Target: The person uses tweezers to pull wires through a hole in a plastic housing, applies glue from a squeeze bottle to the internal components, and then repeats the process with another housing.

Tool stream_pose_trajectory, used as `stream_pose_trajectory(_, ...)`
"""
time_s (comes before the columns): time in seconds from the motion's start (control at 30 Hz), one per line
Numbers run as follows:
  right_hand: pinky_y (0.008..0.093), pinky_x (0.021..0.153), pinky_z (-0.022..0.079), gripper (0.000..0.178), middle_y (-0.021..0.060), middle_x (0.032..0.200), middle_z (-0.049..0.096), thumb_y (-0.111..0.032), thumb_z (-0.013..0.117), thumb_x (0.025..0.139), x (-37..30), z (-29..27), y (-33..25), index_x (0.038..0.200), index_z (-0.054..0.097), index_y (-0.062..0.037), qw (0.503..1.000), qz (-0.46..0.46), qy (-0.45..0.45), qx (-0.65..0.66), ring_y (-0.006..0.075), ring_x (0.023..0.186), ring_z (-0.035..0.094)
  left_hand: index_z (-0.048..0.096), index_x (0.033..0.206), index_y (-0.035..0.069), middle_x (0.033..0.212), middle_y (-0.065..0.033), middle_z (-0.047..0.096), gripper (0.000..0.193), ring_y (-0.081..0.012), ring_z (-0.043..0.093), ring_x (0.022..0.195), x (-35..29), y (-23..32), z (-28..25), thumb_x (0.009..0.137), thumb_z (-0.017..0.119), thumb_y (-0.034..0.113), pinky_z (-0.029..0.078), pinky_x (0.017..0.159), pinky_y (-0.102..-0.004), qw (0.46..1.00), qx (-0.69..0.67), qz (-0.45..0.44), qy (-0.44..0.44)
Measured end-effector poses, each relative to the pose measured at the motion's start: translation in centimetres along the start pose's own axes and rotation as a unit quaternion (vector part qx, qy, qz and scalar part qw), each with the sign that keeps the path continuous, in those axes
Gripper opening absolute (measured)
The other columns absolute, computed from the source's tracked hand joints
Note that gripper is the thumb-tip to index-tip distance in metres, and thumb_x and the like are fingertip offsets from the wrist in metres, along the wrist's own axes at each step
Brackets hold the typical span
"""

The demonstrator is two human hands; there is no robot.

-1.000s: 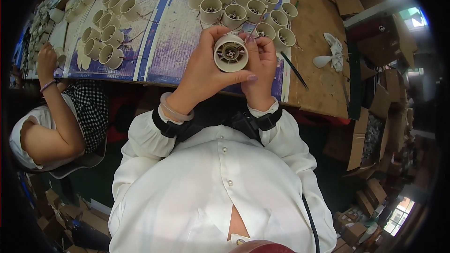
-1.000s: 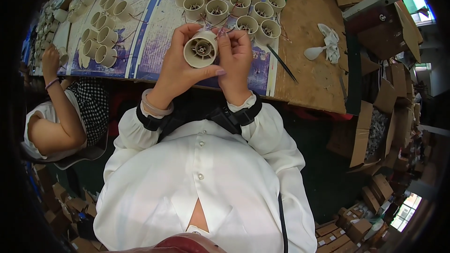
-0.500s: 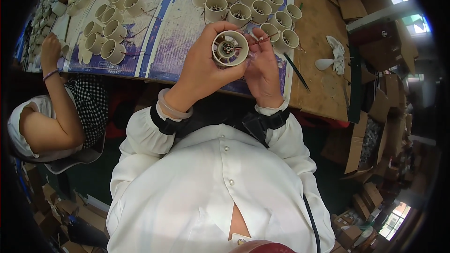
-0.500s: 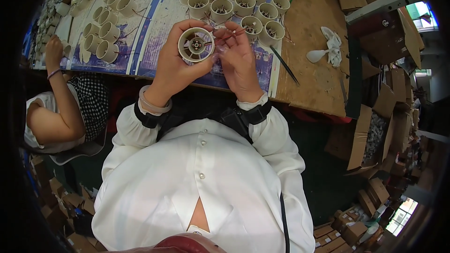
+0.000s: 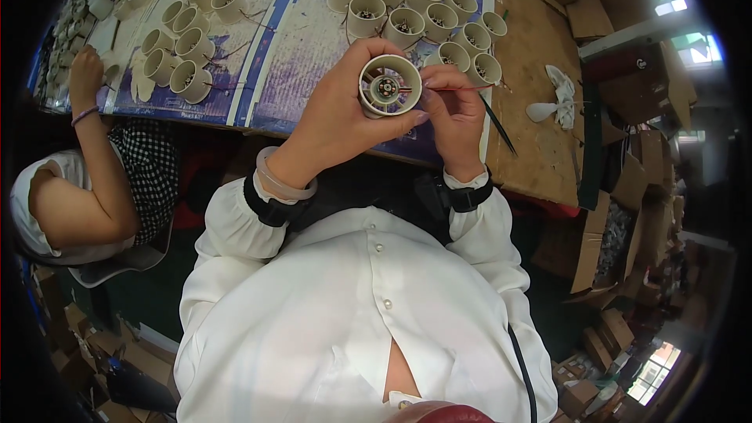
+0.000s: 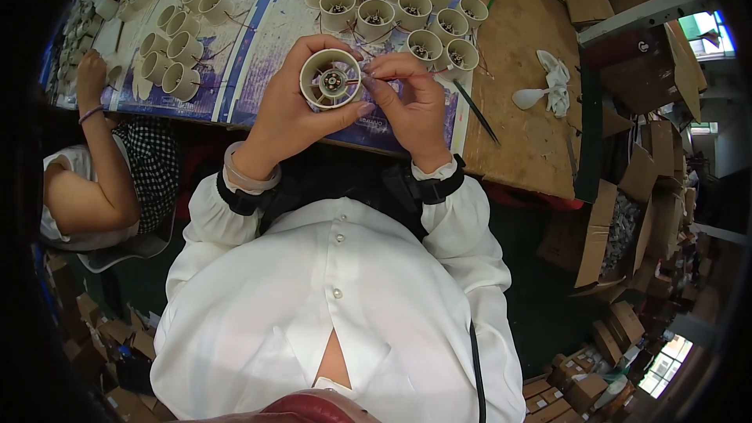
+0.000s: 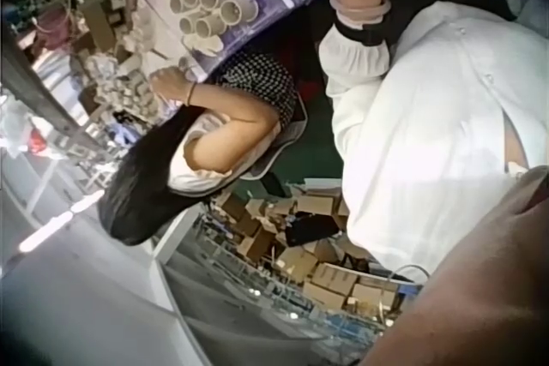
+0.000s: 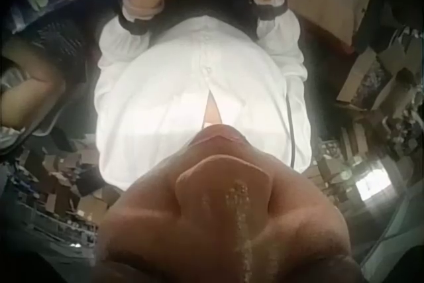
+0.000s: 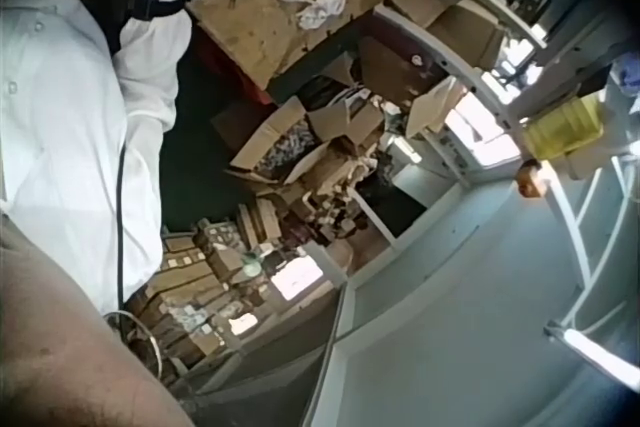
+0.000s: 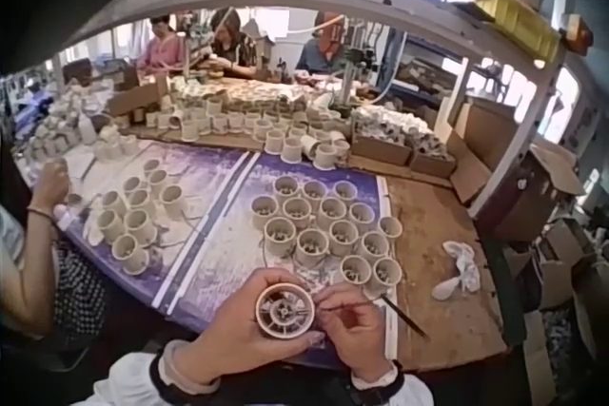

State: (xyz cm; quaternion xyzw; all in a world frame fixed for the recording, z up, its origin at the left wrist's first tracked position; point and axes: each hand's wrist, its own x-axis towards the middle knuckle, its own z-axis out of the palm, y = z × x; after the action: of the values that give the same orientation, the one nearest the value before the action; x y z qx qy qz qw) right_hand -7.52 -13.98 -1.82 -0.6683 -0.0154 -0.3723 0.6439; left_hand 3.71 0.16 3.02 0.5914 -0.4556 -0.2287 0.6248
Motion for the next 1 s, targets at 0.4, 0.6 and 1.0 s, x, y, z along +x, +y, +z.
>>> stream_pose_trajectory(0.4,0.0263,0.086,0.045,0.009,0.0081,0.105,0.059,-0.001,0.059,0.09,-1.3,2.4,-0.5,0.098,0.055,-0.0004,0.996,0.021,0.073,-0.048,0.0132,0.094,0.056,0.047,0.119,0.006,0.109,-0.005,0.059,0.055,-0.0134,0.059,0.099,-0.2,-1.1,0.2,0.073,0.076,0.004,0.049,0.083,-0.0267,0.999,-0.031,0.022,0.027)
stream_pose_trajectory(0.6,0.0237,0.079,0.047,0.009,0.0064,0.1,0.058,0.0,0.059,0.091,-1.0,3.7,-1.1,0.099,0.055,-0.0005,0.994,0.048,0.097,0.029,0.0107,0.088,0.057,0.043,0.123,0.007,0.105,-0.0042,0.058,0.053,-0.0132,0.059,0.093,0.5,-2.3,0.0,0.08,0.073,0.011,0.05,0.075,-0.0251,0.973,-0.22,-0.031,0.061)
stream_pose_trajectory(1.0,0.0225,0.077,0.047,0.012,0.0043,0.097,0.057,-0.001,0.063,0.089,-0.8,3.6,-0.9,0.098,0.055,-0.0015,0.995,0.017,0.072,-0.069,0.0103,0.086,0.057,0.046,0.126,0.01,0.101,-0.0017,0.058,0.046,-0.0083,0.057,0.082,0.9,-2.7,-1.0,0.088,0.068,0.024,0.043,0.053,-0.0198,0.919,-0.346,-0.184,0.042)
